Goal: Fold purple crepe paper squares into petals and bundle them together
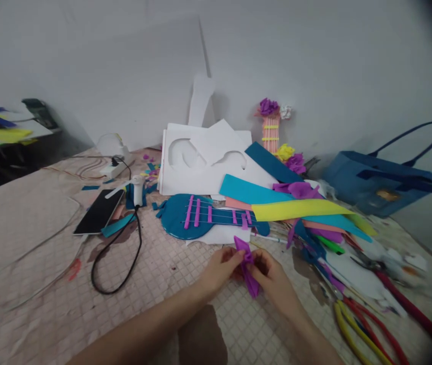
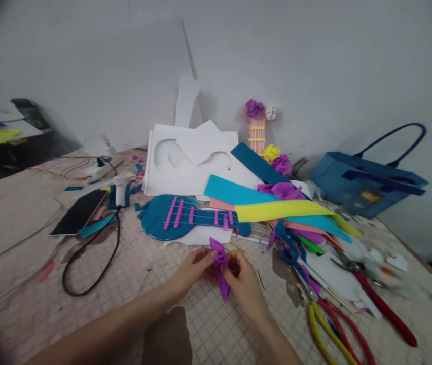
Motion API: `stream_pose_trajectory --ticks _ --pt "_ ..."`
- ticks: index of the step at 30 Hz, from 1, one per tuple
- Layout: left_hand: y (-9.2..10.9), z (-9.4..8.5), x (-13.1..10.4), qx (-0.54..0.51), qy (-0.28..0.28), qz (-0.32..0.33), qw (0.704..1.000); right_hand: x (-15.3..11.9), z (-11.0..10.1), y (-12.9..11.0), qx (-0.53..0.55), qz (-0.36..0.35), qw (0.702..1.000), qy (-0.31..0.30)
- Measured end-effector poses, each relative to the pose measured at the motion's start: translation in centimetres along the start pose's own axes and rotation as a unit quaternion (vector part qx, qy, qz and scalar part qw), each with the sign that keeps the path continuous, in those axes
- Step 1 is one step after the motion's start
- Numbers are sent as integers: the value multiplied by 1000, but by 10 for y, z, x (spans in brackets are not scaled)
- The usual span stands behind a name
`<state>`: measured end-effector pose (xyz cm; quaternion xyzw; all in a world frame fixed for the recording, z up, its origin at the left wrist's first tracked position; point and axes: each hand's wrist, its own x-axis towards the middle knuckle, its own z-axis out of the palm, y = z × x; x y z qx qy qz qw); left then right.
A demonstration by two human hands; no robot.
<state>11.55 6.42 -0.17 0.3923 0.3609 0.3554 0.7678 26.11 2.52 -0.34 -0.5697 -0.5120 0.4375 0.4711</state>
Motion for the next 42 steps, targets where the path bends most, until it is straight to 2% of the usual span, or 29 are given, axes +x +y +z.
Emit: stream_pose_trajectory --ticks 3,7,10,16,20,23,26,29,32,34,36,39,42 --pt "-3 1 1 -12 4 0 1000 -1 0 2 3 -2 1000 11" --pt "-3 0 2 -48 -16 -29 998 -3 2 2 16 9 999 34" --pt "-6 0 2 -52 -24 -26 998 -5 5 1 29 14 998 46" --pt "-15 -3 0 -30 18 10 999 -8 14 -2 33 3 999 28" --pt "-9 -1 -4 -30 25 10 999 -10 18 -6 3 -15 1000 17" --pt "-2 -1 -6 -33 19 7 999 -14 13 -13 -52 -41 998 1" --pt "0 -6 -8 -32 21 0 999 -14 -10 -27 -145 -71 987 5" --pt "-3 -14 -11 -26 20 -25 999 4 -56 -46 -264 -101 958 43" --pt "-6 -20 -13 -30 19 -37 999 42 -116 -63 -392 -138 908 59" --pt "-8 -22 -13 -37 21 -40 998 73 -151 -67 -472 -152 868 42" --pt "-8 -22 -12 -47 25 -39 998 101 -176 -63 -539 -155 828 11" --pt "-9 -22 -11 -59 29 -39 997 133 -190 -48 -619 -149 771 -17" --pt "-11 -23 -10 -68 27 -42 996 151 -185 -31 -673 -144 725 -27"
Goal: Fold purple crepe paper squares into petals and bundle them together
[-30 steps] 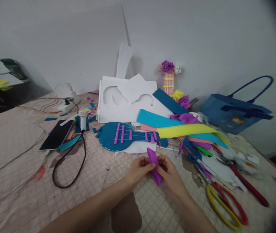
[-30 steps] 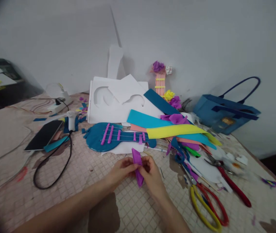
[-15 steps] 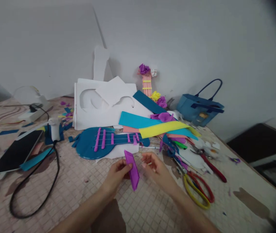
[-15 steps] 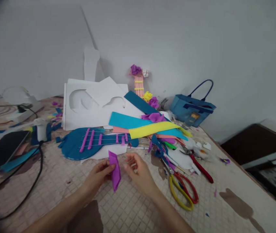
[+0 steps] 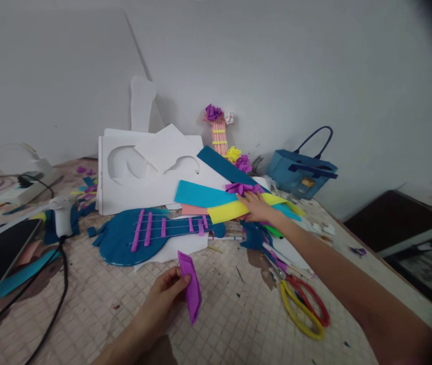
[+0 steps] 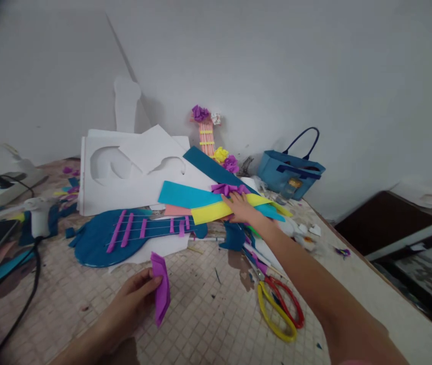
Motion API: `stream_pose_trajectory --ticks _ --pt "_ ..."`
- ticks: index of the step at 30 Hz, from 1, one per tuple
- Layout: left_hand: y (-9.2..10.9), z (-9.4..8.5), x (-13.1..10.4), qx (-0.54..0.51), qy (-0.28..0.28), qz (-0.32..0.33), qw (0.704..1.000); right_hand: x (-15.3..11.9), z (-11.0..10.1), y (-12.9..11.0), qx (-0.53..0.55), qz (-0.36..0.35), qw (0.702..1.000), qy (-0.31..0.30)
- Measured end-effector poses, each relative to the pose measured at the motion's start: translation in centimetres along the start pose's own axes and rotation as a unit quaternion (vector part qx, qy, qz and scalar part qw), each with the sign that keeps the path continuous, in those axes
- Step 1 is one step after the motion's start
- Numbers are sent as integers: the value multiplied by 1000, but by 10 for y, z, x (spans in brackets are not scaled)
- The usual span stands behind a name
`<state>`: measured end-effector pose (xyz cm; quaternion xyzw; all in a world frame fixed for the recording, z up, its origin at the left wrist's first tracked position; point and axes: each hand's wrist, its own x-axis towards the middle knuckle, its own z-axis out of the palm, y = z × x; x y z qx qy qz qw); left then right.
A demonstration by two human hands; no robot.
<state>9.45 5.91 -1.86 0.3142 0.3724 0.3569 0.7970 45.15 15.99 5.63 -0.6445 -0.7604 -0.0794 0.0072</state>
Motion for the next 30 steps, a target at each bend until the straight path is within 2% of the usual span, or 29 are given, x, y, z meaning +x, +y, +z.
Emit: stream_pose_trajectory --ticks 3,6,10,14,17,24,28,30 --pt "-2 -2 1 -7 -7 6 1000 9 9 -4 -31 -11 999 -18" --pt "-2 -3 2 -4 -13 5 1000 17 1 2 -32 -29 998 -51" --pt "-2 -3 2 -5 -15 -2 1000 31 -35 30 -25 -15 997 -66" --pt "-2 -2 1 -13 -13 -3 1000 41 -72 61 -45 39 998 -33" --pt "-2 0 0 -20 -9 -5 1000 41 -86 73 -69 73 995 -9" --pt "-2 0 2 -14 -5 -2 1000 26 -80 79 -131 120 984 32" --pt "0 -1 2 -3 -13 -3 1000 16 -74 77 -165 117 978 43" --pt "0 0 1 4 -12 -1 1000 9 -64 70 -180 105 977 43"
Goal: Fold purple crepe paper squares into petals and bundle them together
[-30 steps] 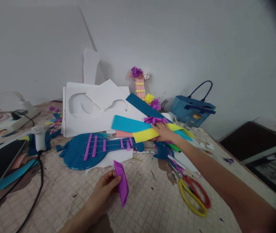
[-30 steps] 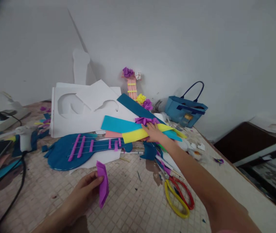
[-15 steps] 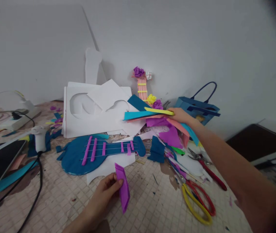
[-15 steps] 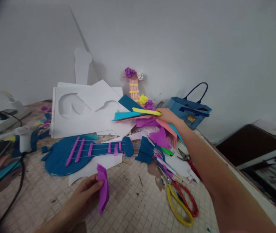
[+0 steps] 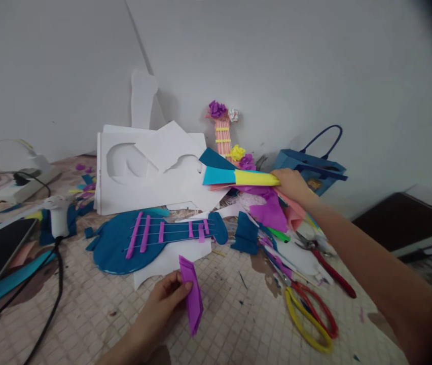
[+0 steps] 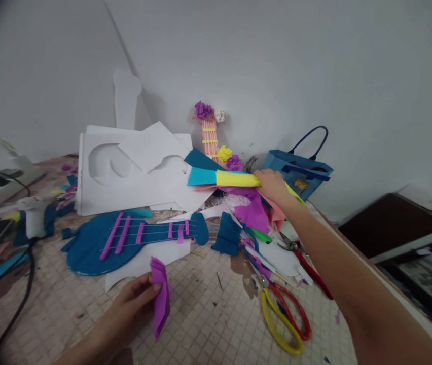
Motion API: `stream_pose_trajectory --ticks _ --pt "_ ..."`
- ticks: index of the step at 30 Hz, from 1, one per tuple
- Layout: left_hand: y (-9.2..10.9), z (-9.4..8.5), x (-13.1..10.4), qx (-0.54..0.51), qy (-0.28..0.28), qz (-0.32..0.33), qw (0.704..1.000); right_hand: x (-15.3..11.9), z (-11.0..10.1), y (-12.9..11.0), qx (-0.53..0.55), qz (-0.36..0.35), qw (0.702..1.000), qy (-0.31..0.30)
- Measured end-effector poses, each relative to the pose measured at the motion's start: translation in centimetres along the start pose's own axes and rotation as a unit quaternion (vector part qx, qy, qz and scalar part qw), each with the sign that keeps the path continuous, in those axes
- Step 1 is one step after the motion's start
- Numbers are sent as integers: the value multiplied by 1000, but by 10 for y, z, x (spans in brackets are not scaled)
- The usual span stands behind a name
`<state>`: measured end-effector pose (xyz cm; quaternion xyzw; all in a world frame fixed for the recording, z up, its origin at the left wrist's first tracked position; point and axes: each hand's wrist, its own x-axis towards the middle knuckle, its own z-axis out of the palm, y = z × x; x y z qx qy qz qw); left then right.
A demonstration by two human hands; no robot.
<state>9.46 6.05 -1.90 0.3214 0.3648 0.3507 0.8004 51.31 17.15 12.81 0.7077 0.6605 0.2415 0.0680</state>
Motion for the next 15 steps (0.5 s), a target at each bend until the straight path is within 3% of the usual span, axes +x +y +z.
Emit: stream_pose_trajectory --ticks 5,8,11,15 --pt "0 -2 -1 8 -1 -5 1000 -35 35 -35 -14 -62 997 -42" --pt "-2 -4 0 8 -2 -5 1000 -49 51 -44 -13 -78 994 -77" --pt "-3 -4 0 9 5 -7 1000 -45 54 -35 -3 -90 991 -101" --pt "-2 -2 -1 0 4 -9 1000 -22 38 -10 7 -91 990 -108"
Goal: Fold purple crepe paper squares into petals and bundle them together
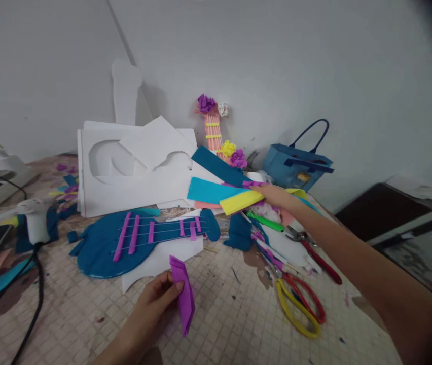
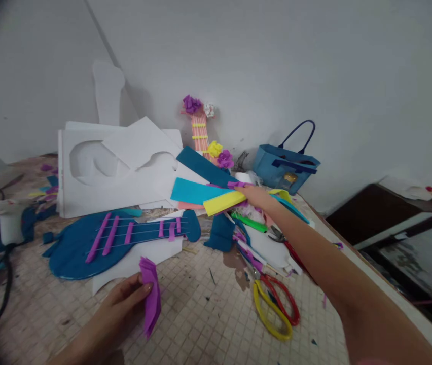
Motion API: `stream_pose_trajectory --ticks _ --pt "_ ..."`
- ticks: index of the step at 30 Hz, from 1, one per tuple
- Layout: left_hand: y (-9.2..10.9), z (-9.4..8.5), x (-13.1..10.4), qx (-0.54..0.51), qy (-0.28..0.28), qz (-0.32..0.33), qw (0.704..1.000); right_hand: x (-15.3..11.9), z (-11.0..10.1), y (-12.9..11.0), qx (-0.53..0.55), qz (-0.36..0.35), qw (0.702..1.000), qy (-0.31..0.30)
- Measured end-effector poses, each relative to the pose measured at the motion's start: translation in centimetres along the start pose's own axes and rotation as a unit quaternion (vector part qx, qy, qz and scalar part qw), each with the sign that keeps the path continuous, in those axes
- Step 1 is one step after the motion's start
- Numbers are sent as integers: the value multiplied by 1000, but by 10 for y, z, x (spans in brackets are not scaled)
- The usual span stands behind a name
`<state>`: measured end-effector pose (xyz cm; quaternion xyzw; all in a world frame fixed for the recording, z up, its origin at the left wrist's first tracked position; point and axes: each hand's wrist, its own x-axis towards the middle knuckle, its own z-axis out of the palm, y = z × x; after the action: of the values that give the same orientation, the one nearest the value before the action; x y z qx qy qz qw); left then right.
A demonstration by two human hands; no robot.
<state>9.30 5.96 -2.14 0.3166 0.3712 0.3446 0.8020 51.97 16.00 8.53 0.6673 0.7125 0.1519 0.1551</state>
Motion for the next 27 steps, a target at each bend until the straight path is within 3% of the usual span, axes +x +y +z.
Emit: stream_pose_trajectory --ticks 6,9,12,17,20,23,27 --pt "0 -2 0 18 1 0 1000 14 -43 33 -22 45 998 48" --pt "0 -3 1 19 -1 -3 1000 16 -49 37 -41 69 994 74" --pt "1 -2 1 14 5 -4 1000 14 -34 27 -58 80 992 81" --pt "-2 -5 2 21 -14 1 1000 11 13 -13 -59 63 996 33" --pt "-3 -5 3 13 -20 0 1000 13 23 -27 -61 69 995 25" --pt "-1 -4 2 2 -12 -7 1000 22 8 -20 -60 72 995 29" --pt "0 -1 1 -1 2 -12 1000 39 -35 11 -68 73 994 48"
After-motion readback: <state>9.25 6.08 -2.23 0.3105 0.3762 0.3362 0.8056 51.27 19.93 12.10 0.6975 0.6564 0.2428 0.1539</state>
